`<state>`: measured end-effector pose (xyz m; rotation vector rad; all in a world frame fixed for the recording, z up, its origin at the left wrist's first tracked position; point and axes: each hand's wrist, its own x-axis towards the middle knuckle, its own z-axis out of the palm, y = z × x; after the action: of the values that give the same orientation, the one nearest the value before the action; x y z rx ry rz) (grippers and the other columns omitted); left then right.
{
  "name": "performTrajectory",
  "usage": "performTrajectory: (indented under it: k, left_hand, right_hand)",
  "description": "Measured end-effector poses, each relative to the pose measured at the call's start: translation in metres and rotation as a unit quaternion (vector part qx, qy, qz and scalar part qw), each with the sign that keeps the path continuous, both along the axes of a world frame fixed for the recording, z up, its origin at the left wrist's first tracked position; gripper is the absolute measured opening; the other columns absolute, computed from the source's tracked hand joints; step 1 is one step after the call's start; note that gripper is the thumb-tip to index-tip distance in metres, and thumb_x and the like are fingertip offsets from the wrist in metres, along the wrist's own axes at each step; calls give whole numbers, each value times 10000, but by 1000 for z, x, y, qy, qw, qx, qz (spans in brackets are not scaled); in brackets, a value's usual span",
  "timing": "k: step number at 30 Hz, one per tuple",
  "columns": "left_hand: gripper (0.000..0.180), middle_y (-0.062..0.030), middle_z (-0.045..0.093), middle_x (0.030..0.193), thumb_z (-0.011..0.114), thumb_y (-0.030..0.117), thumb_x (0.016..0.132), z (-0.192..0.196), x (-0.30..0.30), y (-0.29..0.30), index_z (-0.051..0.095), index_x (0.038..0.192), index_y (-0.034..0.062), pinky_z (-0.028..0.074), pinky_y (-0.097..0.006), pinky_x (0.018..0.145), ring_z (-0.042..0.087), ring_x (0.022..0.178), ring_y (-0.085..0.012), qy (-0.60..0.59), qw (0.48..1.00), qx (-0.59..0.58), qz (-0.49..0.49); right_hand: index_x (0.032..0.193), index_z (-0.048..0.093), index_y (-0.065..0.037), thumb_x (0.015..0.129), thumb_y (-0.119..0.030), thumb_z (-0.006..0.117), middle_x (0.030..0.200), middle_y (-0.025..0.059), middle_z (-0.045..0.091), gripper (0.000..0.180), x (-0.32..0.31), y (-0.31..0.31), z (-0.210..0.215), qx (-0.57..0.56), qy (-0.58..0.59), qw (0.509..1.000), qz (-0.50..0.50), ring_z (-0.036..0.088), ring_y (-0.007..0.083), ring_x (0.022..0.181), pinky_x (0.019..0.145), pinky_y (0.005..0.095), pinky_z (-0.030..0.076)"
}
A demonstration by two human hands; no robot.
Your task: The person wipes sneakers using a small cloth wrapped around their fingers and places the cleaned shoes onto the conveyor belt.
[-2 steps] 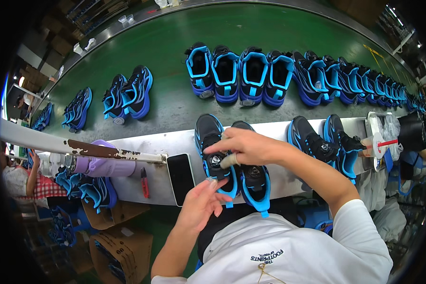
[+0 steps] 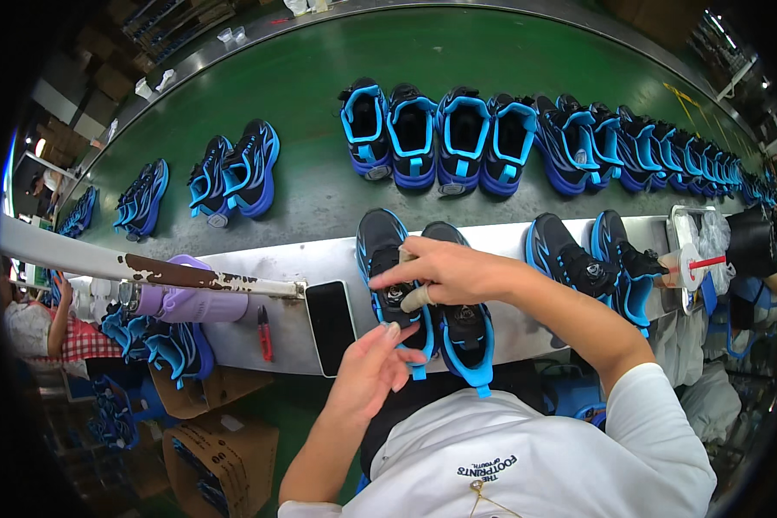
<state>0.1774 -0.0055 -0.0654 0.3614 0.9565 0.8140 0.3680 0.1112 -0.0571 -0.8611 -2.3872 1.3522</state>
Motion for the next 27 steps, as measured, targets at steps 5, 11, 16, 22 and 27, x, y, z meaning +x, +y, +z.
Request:
performTrajectory:
  k: [5, 11, 16, 22, 27]
  left_hand:
    - [292, -99, 614, 936, 534, 234, 985, -17, 17, -11, 525, 1125, -23, 448, -233, 470, 658, 946, -235, 11, 995, 5, 100]
    - [215, -85, 606, 931, 522, 203, 989, -9, 14, -10, 518, 1056, -2, 495, -242, 489, 648, 1033, -259, 18, 996, 3, 83]
    - [201, -95, 610, 951, 522, 194, 988, -13, 13, -11, 528, 1051, 3, 509, -246, 497, 648, 1034, -258, 9, 995, 1, 99]
    - [189, -101, 610, 965, 515, 174, 990, -13, 10, -10, 529, 1061, 0, 526, -245, 517, 651, 1020, -265, -13, 996, 1, 86]
    - [245, -96, 624, 1035, 509, 160, 988, 1, 14, -41, 517, 1163, -11, 530, -249, 521, 657, 982, -221, 3, 994, -46, 94]
  right_hand:
    - [1010, 700, -83, 754, -152, 694, 887, 111, 579, 265, -21, -22, -9, 146, -27, 984, -94, 613, 306, 827, 730, 409, 492]
    - [1009, 691, -77, 753, -154, 691, 897, 118, 567, 267, -16, -9, -5, 118, 4, 991, -55, 612, 310, 833, 727, 404, 493]
    - [1034, 686, -87, 760, -127, 691, 904, 119, 555, 277, -25, -33, -9, 107, -10, 989, -100, 609, 308, 841, 741, 397, 493]
    - [1056, 676, -71, 757, -145, 703, 905, 115, 539, 309, -19, -15, -9, 120, 30, 990, -64, 593, 296, 849, 751, 391, 482]
    - [1059, 668, -98, 768, -84, 691, 896, 111, 515, 292, -20, -42, 1, 72, 58, 995, -27, 587, 293, 795, 703, 375, 497]
